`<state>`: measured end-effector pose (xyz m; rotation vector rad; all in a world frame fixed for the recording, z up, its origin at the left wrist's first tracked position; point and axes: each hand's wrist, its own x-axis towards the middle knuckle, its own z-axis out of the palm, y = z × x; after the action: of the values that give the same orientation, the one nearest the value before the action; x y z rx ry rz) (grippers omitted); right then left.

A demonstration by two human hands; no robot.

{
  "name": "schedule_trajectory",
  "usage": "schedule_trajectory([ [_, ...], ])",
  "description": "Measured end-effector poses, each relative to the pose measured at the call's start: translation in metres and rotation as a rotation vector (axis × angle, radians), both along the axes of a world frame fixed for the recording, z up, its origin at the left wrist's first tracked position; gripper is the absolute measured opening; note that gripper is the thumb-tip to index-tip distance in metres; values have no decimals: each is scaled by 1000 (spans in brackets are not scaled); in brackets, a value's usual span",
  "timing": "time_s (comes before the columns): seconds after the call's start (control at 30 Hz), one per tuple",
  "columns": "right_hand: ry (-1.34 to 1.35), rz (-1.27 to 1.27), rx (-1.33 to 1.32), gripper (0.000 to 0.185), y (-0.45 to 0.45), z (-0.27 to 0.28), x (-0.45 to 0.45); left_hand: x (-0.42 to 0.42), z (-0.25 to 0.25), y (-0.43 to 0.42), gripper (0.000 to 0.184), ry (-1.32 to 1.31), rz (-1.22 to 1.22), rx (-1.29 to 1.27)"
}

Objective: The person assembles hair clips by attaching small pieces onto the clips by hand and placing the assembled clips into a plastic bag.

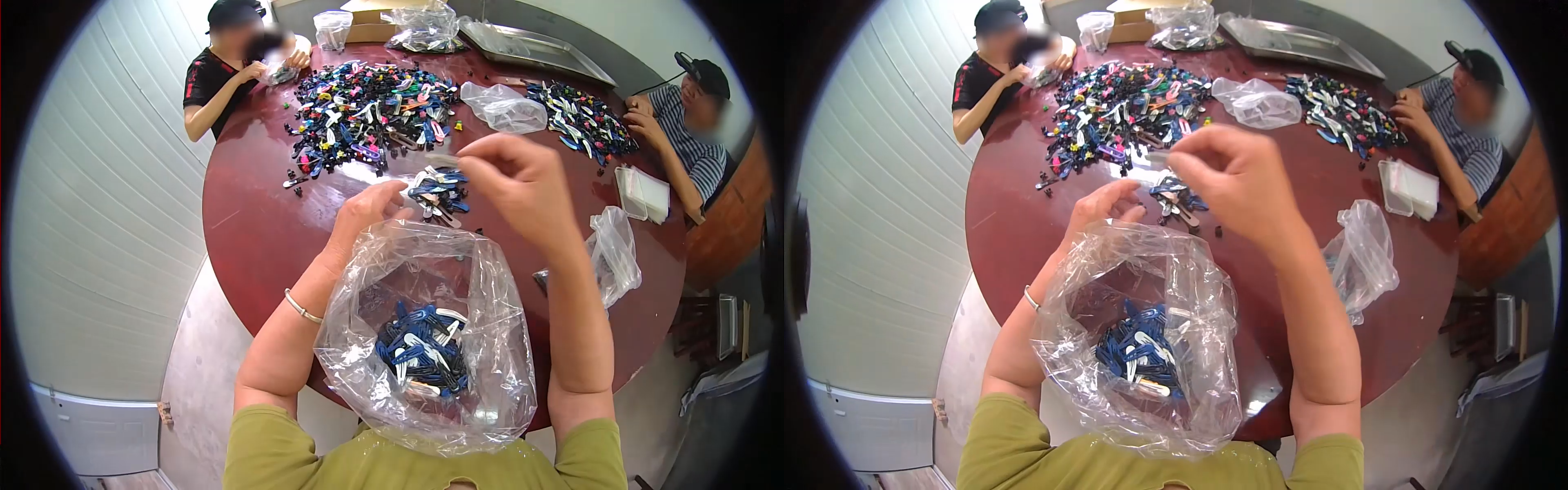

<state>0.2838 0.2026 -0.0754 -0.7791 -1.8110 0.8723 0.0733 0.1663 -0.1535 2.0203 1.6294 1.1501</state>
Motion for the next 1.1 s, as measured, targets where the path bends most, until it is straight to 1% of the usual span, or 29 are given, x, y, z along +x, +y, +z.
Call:
schedule_trajectory([
  [0.03, 83, 28, -103, 7, -12, 16, 5, -7, -12, 4, 29, 104, -15, 37],
  [0.07, 140, 108, -113, 7, -25, 32, 11, -12, -19, 5, 31, 206, -27, 70],
  [0.1, 198, 188, -127, 7, -36, 43, 16, -14, -21, 5, 32, 281, -56, 23],
  [0.17, 166, 480, 46, 12, -48, 47, 24, -14, -17, 4, 35, 430, -124, -80],
  [0.2, 143, 488, 1, 12, -53, 48, 23, -10, -15, 1, 30, 430, -56, -110],
  [0.23, 120, 495, -43, 13, -58, 49, 23, -11, -23, 3, 27, 460, -133, -56],
  [0.3, -30, 310, -106, 13, -55, 50, 21, -15, -38, 13, 24, 514, -281, 72],
  [0.33, -112, 149, -84, 11, -41, 43, 16, -12, -34, 14, 21, 590, -303, 61],
  [0.37, -192, 91, -3, 12, -21, 22, 14, -12, -38, 14, 22, 530, -301, 63],
  [0.4, -442, 24, 109, 13, -7, 7, 17, -14, -42, 15, 22, 472, -295, 66],
  [0.43, -677, 22, 124, 17, 1, -2, 14, -14, -41, 13, 22, 415, -288, 71],
  [0.47, -926, -40, -1, 20, 1, -7, 15, -10, -35, 9, 23, 412, -236, 54],
  [0.5, -1078, -14, -136, 21, 5, -11, 11, -9, -37, 9, 24, 385, -213, 63],
  [0.57, -1106, 10, -134, 20, 13, -25, 8, -9, -39, 13, 28, 332, -170, 81],
  [0.67, -1138, -25, -144, 21, 16, -36, -1, -9, -39, 16, 31, 286, -162, 90],
  [0.77, -1144, -49, -90, 25, 16, -40, -4, -10, -35, 16, 30, 284, -186, 78],
  [0.87, -1075, -63, -86, 25, 21, -45, 1, -12, -36, 16, 27, 284, -216, 91],
  [0.97, -1026, -78, -141, 24, 27, -49, 5, -12, -39, 16, 26, 213, -193, 85],
  [1.1, -989, -149, -97, 25, 27, -43, 3, -13, -37, 15, 23, 210, -218, 68],
])
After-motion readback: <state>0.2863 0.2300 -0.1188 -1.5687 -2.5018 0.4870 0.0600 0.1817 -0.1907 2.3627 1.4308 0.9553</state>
